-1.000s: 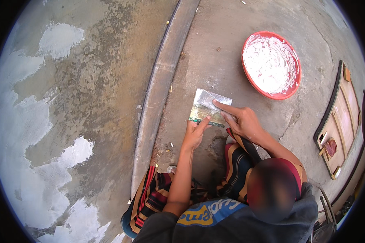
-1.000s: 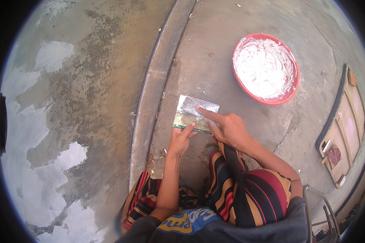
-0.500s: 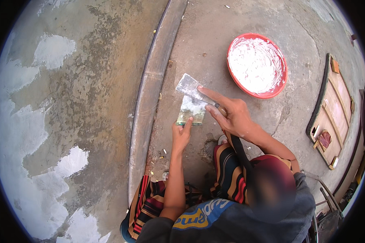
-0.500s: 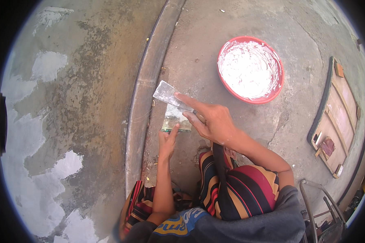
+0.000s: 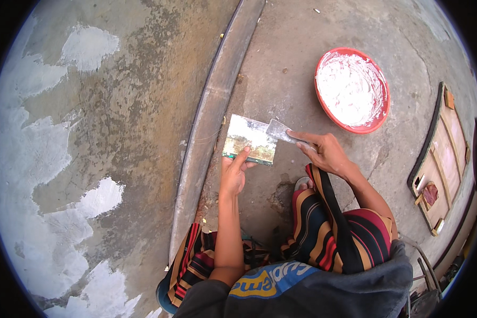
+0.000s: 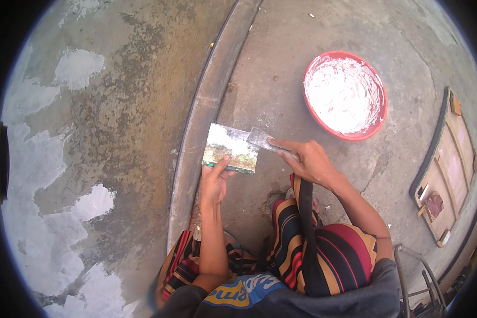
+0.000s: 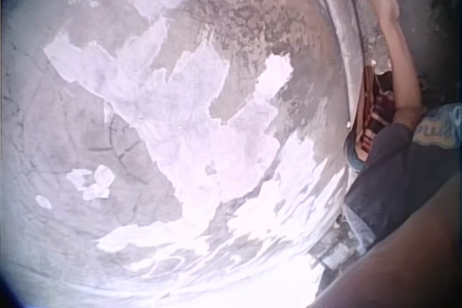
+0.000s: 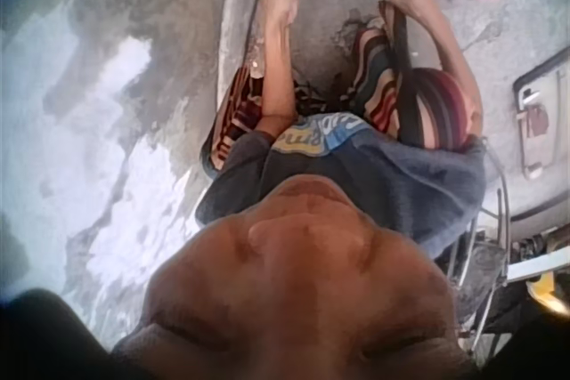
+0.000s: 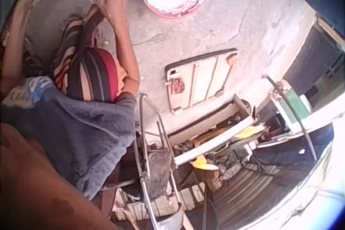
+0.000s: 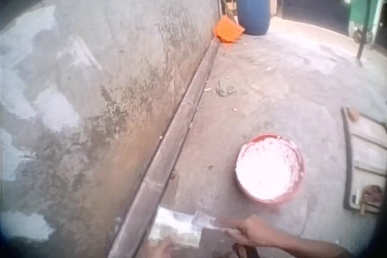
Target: The person scoops white plaster from a red basin using a small trowel and applies it to a concrete wall with a larger trowel. They repeatedly smooth and spread the plaster across the surface.
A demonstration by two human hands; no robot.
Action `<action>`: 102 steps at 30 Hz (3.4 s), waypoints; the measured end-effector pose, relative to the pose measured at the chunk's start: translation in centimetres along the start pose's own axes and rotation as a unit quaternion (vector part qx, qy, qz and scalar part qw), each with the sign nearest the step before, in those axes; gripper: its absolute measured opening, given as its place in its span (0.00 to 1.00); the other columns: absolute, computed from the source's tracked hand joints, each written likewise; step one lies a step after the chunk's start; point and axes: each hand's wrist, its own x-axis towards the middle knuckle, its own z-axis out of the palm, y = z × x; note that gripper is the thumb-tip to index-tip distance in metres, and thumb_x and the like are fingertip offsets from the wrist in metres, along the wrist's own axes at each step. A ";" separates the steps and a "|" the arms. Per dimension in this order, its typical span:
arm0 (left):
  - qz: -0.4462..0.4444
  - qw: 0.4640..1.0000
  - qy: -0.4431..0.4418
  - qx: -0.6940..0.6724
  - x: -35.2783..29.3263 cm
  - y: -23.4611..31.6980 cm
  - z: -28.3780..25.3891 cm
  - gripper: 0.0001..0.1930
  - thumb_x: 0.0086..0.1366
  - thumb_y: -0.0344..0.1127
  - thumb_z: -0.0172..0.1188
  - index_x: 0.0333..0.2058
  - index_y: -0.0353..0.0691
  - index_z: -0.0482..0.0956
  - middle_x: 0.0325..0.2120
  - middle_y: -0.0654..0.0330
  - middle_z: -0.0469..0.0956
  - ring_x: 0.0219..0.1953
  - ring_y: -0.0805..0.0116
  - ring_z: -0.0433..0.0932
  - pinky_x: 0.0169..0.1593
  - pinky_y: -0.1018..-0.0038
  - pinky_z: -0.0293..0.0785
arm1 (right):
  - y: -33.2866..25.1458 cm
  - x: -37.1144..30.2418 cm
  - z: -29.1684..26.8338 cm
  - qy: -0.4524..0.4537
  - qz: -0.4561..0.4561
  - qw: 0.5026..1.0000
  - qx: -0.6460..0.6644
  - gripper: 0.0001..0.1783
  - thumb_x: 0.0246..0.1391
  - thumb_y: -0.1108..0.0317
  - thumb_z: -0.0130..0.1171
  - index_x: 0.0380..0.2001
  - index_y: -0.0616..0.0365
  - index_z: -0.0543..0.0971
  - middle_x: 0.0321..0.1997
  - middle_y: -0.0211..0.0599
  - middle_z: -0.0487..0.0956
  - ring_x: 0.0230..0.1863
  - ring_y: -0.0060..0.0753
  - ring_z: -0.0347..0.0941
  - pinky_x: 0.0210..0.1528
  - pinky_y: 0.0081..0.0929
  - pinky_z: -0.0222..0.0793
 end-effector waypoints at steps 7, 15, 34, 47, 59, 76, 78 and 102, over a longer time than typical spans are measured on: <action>-0.051 0.995 -0.077 0.038 -1.0 -2.5 1.8 0.20 0.64 0.34 0.62 0.53 0.36 0.72 0.44 0.58 0.79 0.43 0.70 0.80 0.39 0.72 0.79 | -1.5 1.1 0.4 0.045 -0.063 0.997 0.004 0.20 0.58 0.66 0.58 0.55 0.42 0.78 0.14 0.49 0.66 0.13 0.43 0.58 0.20 0.35 0.59; -0.039 0.998 -0.052 0.024 -1.0 -1.3 2.6 0.18 0.65 0.34 0.61 0.50 0.32 0.74 0.42 0.56 0.80 0.41 0.69 0.81 0.36 0.72 0.81 | -0.8 0.3 -0.4 0.067 -0.055 0.995 -0.041 0.21 0.54 0.66 0.60 0.53 0.41 0.79 0.17 0.47 0.74 0.18 0.50 0.70 0.23 0.39 0.65; -0.091 0.974 -0.160 0.131 -1.0 -2.4 2.1 0.21 0.64 0.35 0.61 0.54 0.35 0.72 0.44 0.60 0.79 0.43 0.75 0.77 0.41 0.74 0.75 | -1.0 0.6 -0.1 0.070 -0.089 0.994 -0.004 0.21 0.57 0.69 0.58 0.54 0.44 0.79 0.13 0.46 0.68 0.13 0.40 0.58 0.19 0.33 0.59; 0.411 0.754 0.066 0.508 -0.7 -0.1 3.1 0.27 0.41 0.19 0.58 0.40 0.55 0.88 0.61 0.55 0.68 0.68 0.46 0.52 0.70 0.54 0.43 | 1.7 -0.1 1.8 -0.051 0.201 0.876 0.436 0.22 0.56 0.56 0.65 0.45 0.62 0.76 0.15 0.20 0.67 0.12 0.15 0.59 0.15 0.21 0.56; 0.134 0.989 -0.003 -0.060 0.3 -1.9 2.9 0.31 0.68 0.40 0.57 0.64 0.33 0.57 0.59 0.50 0.66 0.64 0.57 0.62 0.64 0.59 0.61 | 1.7 0.1 2.8 -0.049 0.208 0.827 0.520 0.14 0.52 0.62 0.69 0.29 0.60 0.78 0.10 0.20 0.66 0.08 0.11 0.55 0.10 0.17 0.47; 0.039 0.999 0.002 -0.037 -0.8 -2.2 2.9 0.23 0.66 0.29 0.59 0.58 0.34 0.65 0.52 0.58 0.73 0.54 0.68 0.72 0.58 0.70 0.66 | -0.2 -1.7 2.2 0.012 -0.062 0.993 0.103 0.23 0.58 0.70 0.55 0.58 0.44 0.74 0.37 0.47 0.82 0.22 0.42 0.76 0.29 0.34 0.71; 0.054 0.998 -0.016 0.022 -1.3 -2.5 3.5 0.22 0.66 0.29 0.60 0.57 0.33 0.67 0.51 0.59 0.74 0.52 0.71 0.72 0.56 0.72 0.67 | -0.5 -1.2 2.6 0.022 -0.063 0.991 0.118 0.23 0.58 0.72 0.55 0.58 0.45 0.75 0.37 0.48 0.82 0.21 0.42 0.76 0.29 0.35 0.71; 0.065 0.997 0.042 0.027 -1.4 -2.7 3.3 0.23 0.66 0.32 0.61 0.57 0.33 0.67 0.50 0.57 0.73 0.52 0.70 0.72 0.54 0.71 0.68 | -1.4 -0.1 3.4 0.046 -0.063 0.988 0.136 0.22 0.57 0.75 0.55 0.55 0.48 0.77 0.28 0.56 0.75 0.19 0.31 0.60 0.24 0.30 0.64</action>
